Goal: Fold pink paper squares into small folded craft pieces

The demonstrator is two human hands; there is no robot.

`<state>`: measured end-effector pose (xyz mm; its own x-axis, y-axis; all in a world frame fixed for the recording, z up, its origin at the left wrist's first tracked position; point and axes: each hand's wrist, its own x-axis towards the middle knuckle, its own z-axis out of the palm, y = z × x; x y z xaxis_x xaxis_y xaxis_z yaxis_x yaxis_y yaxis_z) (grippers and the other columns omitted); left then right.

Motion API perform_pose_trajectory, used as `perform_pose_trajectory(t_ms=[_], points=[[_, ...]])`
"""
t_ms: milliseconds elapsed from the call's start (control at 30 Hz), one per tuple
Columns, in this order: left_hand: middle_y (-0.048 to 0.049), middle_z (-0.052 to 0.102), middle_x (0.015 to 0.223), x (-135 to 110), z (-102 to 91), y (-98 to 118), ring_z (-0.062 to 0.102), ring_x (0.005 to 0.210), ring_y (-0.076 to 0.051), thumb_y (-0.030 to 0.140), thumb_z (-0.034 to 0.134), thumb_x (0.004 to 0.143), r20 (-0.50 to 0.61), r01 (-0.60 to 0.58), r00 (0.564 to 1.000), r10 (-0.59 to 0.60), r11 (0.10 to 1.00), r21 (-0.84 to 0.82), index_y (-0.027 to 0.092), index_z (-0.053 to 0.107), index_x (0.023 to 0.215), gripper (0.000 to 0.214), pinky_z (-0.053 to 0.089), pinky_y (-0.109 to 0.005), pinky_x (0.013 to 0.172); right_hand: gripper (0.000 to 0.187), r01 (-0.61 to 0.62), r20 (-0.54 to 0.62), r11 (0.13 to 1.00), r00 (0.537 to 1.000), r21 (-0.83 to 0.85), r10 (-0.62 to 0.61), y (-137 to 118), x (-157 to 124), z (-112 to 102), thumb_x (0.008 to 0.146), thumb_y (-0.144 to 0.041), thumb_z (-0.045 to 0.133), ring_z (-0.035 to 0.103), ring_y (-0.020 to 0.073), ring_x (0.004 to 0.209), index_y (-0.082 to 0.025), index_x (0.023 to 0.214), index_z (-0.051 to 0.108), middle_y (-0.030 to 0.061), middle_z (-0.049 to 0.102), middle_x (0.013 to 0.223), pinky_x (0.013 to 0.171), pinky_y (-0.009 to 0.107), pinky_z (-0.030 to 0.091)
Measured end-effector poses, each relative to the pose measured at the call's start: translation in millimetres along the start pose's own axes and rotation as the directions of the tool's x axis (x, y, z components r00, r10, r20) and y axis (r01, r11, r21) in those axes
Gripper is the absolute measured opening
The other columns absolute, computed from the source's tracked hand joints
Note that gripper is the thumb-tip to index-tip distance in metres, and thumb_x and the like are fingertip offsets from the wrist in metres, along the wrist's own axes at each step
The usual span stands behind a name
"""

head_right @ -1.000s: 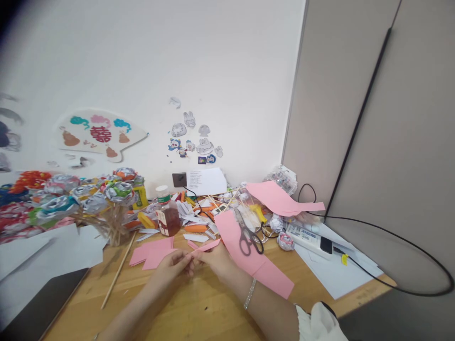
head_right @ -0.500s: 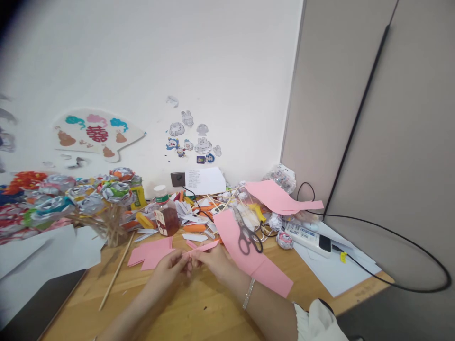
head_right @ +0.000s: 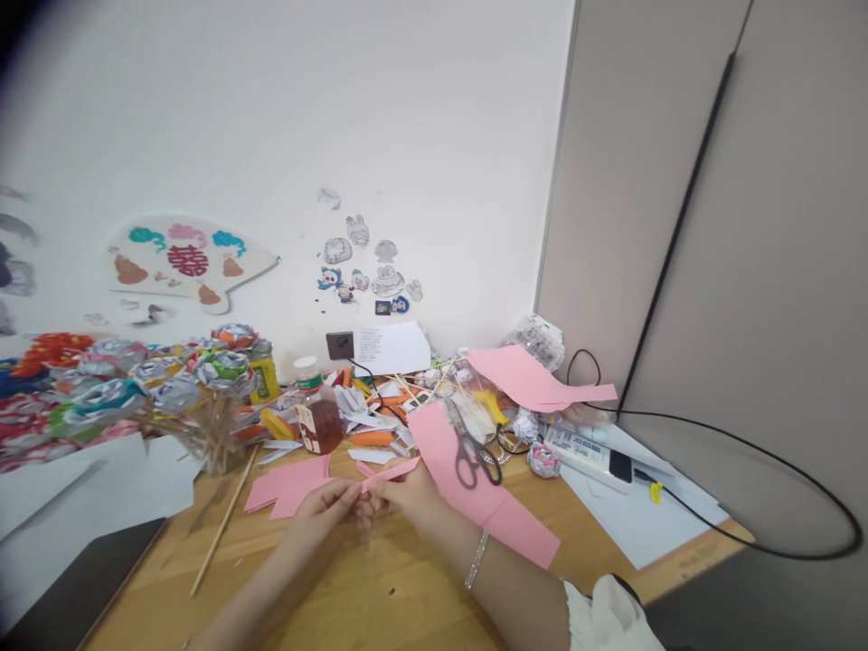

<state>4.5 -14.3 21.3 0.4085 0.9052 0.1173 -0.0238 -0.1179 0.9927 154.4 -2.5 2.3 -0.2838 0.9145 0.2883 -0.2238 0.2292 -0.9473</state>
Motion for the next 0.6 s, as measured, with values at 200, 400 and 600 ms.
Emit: perform_pose_trajectory(t_ms=[200, 400, 600], points=[[-0.0025, 0.063, 0.054, -3, 3.7, 1, 0.057, 0.048, -0.014, 0.046, 0.056, 0.07, 0.028, 0.049, 0.998, -0.049, 0.999, -0.016, 0.012, 0.06, 0.064, 0.034, 0.045, -0.023, 0.049, 0.021, -0.006, 0.021, 0.998, 1.0, 0.068, 0.004, -4, -1, 0, 0.068, -0.031, 0.064, 0.048, 0.0092, 0.05, -0.012, 0.063, 0.058, -0.0012, 0.052, 0.053, 0.05, 0.022, 0.037], [-0.0007, 0.059, 0.046, -7, 6.7, -6, 0.053, 0.04, -0.013, 0.052, 0.048, 0.073, 0.008, 0.062, 0.998, -0.062, 0.997, 0.042, 0.014, 0.056, 0.062, 0.04, 0.042, -0.023, 0.044, 0.023, -0.036, 0.1, 0.992, 0.995, 0.123, 0.024, -8, -3, 3, 0.067, -0.03, 0.066, 0.048, 0.0091, 0.051, -0.012, 0.058, 0.055, -0.001, 0.053, 0.053, 0.053, 0.022, 0.036], [0.0002, 0.052, 0.038, -10, 2.7, 6, 0.049, 0.042, -0.012, 0.051, 0.041, 0.075, -0.098, -0.022, 0.994, 0.051, 0.962, 0.273, 0.016, 0.051, 0.046, 0.046, 0.038, -0.022, 0.048, 0.036, -0.102, 0.107, 0.988, 0.99, 0.114, 0.09, -12, -2, 3, 0.074, -0.046, 0.054, 0.047, 0.0089, 0.048, -0.012, 0.062, 0.058, -0.0008, 0.052, 0.052, 0.052, 0.022, 0.037]])
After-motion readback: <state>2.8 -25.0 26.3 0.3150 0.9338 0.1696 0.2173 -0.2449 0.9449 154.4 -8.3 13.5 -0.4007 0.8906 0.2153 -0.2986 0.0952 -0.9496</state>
